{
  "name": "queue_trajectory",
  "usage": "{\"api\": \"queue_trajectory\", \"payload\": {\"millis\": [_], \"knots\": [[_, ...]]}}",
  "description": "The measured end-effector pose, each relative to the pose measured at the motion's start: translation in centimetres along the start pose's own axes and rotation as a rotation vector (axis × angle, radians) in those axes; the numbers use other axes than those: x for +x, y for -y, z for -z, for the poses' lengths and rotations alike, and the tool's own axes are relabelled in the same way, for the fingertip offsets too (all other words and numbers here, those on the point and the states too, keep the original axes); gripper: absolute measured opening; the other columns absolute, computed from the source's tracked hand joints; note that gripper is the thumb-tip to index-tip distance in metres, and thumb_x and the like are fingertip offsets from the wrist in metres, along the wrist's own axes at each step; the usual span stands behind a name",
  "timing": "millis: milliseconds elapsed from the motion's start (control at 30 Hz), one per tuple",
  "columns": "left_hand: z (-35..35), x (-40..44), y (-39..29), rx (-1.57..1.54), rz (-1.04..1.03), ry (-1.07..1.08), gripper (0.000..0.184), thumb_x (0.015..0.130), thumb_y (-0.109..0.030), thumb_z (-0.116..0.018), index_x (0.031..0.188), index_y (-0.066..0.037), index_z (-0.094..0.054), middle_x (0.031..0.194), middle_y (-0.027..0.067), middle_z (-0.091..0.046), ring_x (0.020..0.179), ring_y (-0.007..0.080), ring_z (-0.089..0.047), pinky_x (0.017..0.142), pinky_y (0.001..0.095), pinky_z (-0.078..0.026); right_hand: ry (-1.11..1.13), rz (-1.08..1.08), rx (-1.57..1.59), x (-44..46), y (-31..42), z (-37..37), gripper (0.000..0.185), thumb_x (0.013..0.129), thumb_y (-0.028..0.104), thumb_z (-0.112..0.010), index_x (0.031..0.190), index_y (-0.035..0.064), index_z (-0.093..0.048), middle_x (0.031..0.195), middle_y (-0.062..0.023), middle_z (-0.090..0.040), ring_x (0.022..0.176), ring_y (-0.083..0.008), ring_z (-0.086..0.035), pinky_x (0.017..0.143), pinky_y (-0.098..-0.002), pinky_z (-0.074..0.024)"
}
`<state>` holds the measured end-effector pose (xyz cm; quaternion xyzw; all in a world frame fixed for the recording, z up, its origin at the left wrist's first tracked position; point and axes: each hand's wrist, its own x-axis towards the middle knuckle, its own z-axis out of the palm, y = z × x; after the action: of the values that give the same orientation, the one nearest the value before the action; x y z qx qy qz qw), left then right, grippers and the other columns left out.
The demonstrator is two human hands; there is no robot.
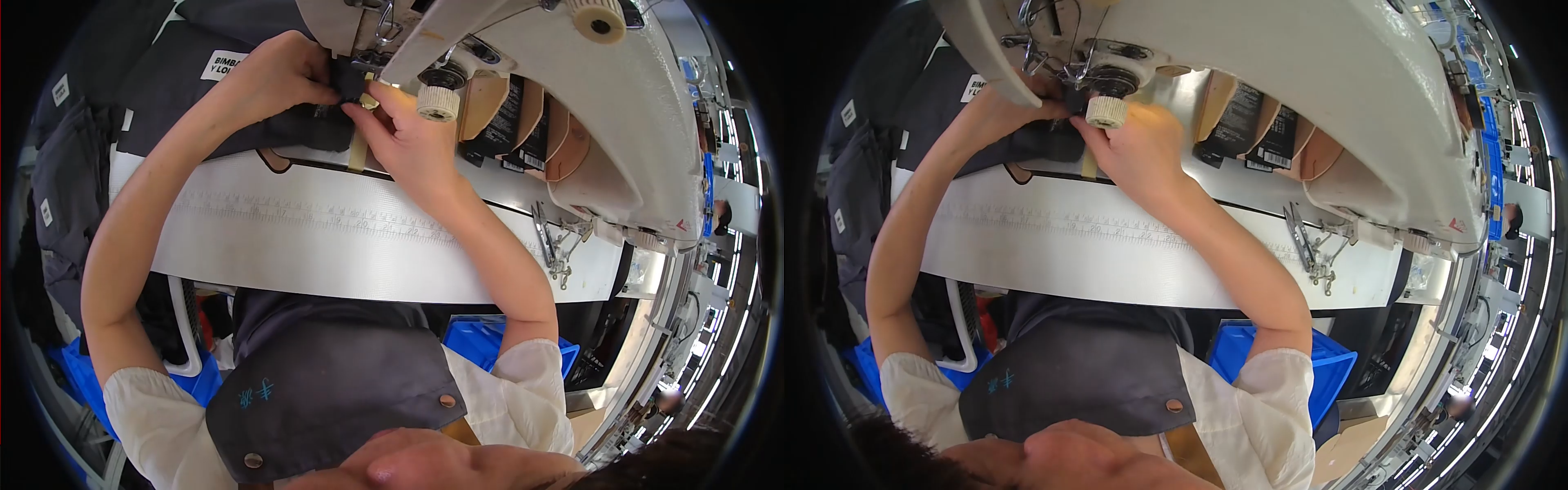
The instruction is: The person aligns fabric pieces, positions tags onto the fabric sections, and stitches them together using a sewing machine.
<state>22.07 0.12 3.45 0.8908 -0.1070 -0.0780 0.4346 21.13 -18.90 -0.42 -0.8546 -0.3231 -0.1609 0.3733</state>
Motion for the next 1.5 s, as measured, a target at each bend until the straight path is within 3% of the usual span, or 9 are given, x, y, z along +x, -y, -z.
{"api": "queue_trajectory", "payload": {"millis": [33,133,233,333,433,633,933,1333,1500], "knots": [[0.0,-0.1,-0.2,0.006,0.006,-0.003,0.022,0.066,-0.013,-0.07,0.075,0.006,-0.064,0.065,0.0132,-0.061,0.061,0.0211,-0.058,0.06,0.0311,-0.044,-0.067,0.046,-0.012,0.2,-0.1,-0.5,0.011,0.069,0.01,-0.069,0.076,0.0081,-0.062,0.062,-0.0063,-0.057,0.053,-0.0266,-0.055,0.048,-0.0341,-0.0416],[0.1,-0.1,-0.5,-0.005,0.024,-0.015,0.023,0.065,-0.014,-0.071,0.074,0.006,-0.064,0.065,0.0129,-0.061,0.062,0.0212,-0.058,0.061,0.0309,-0.044,-0.107,0.178,-0.044,1.1,-0.2,-1.0,0.012,0.067,0.007,-0.069,0.076,0.0093,-0.063,0.064,-0.0046,-0.06,0.052,-0.0242,-0.056,0.046,-0.0315,-0.0416],[-0.2,0.3,0.5,0.01,-0.025,-0.036,0.023,0.065,-0.015,-0.071,0.074,0.005,-0.064,0.065,0.0128,-0.061,0.063,0.0209,-0.059,0.062,0.0307,-0.044,-0.144,0.318,-0.155,1.0,-1.1,-0.7,0.017,0.077,0.004,-0.068,0.094,0.0066,-0.065,0.076,-0.0068,-0.064,0.064,-0.0188,-0.06,0.057,-0.026,-0.0477],[-0.4,0.5,0.9,0.024,-0.075,-0.05,0.023,0.065,-0.015,-0.071,0.074,0.006,-0.065,0.066,0.0128,-0.062,0.064,0.0206,-0.059,0.062,0.0306,-0.044,-0.286,0.429,-0.224,1.6,-1.4,-1.1,0.018,0.065,0.004,-0.069,0.082,0.009,-0.066,0.063,-0.002,-0.059,0.051,-0.02,-0.054,0.047,-0.0293,-0.0419],[-0.5,0.5,0.9,0.001,-0.064,-0.056,0.023,0.065,-0.015,-0.071,0.073,0.006,-0.065,0.066,0.013,-0.062,0.064,0.0204,-0.059,0.063,0.0304,-0.044,-0.199,0.391,-0.151,1.8,-0.4,0.3,0.019,0.074,0.002,-0.07,0.092,0.0069,-0.066,0.072,-0.0073,-0.063,0.061,-0.0184,-0.06,0.055,-0.027,-0.0475],[0.1,0.5,-0.2,-0.001,0.034,-0.013,0.022,0.065,-0.012,-0.071,0.076,0.006,-0.065,0.067,0.0117,-0.063,0.064,0.0192,-0.058,0.063,0.0296,-0.044,0.007,0.139,-0.15,-1.4,-0.9,2.3,0.018,0.075,0.001,-0.067,0.092,0.0069,-0.067,0.074,-0.0061,-0.064,0.059,-0.0193,-0.058,0.053,-0.0274,-0.0449],[0.1,0.8,-0.1,-0.019,0.026,-0.006,0.025,0.068,-0.009,-0.071,0.085,0.006,-0.062,0.067,0.0091,-0.062,0.064,0.0166,-0.057,0.064,0.0296,-0.043,0.04,0.185,-0.217,-1.4,-1.0,2.6,0.024,0.074,-0.002,-0.061,0.096,0.0067,-0.064,0.094,-0.004,-0.064,0.078,-0.0243,-0.059,0.068,-0.0326,-0.0455],[0.6,0.9,-0.8,0.0,0.056,0.044,0.025,0.067,-0.009,-0.07,0.086,0.005,-0.062,0.068,0.0102,-0.063,0.066,0.017,-0.06,0.065,0.0283,-0.045,0.143,0.229,-0.281,-1.3,-1.0,2.4,0.027,0.075,-0.002,-0.058,0.101,0.0046,-0.063,0.102,-0.0028,-0.063,0.081,-0.0241,-0.06,0.069,-0.0331,-0.0467],[-0.2,1.2,0.8,-0.076,-0.013,-0.025,0.026,0.067,-0.01,-0.07,0.085,0.006,-0.062,0.069,0.01,-0.064,0.065,0.0169,-0.059,0.065,0.0279,-0.045,0.142,0.277,-0.257,-1.4,-1.5,2.1,0.027,0.075,-0.001,-0.059,0.102,0.0024,-0.062,0.105,-0.0052,-0.063,0.076,-0.0234,-0.063,0.062,-0.0323,-0.0502]]}}
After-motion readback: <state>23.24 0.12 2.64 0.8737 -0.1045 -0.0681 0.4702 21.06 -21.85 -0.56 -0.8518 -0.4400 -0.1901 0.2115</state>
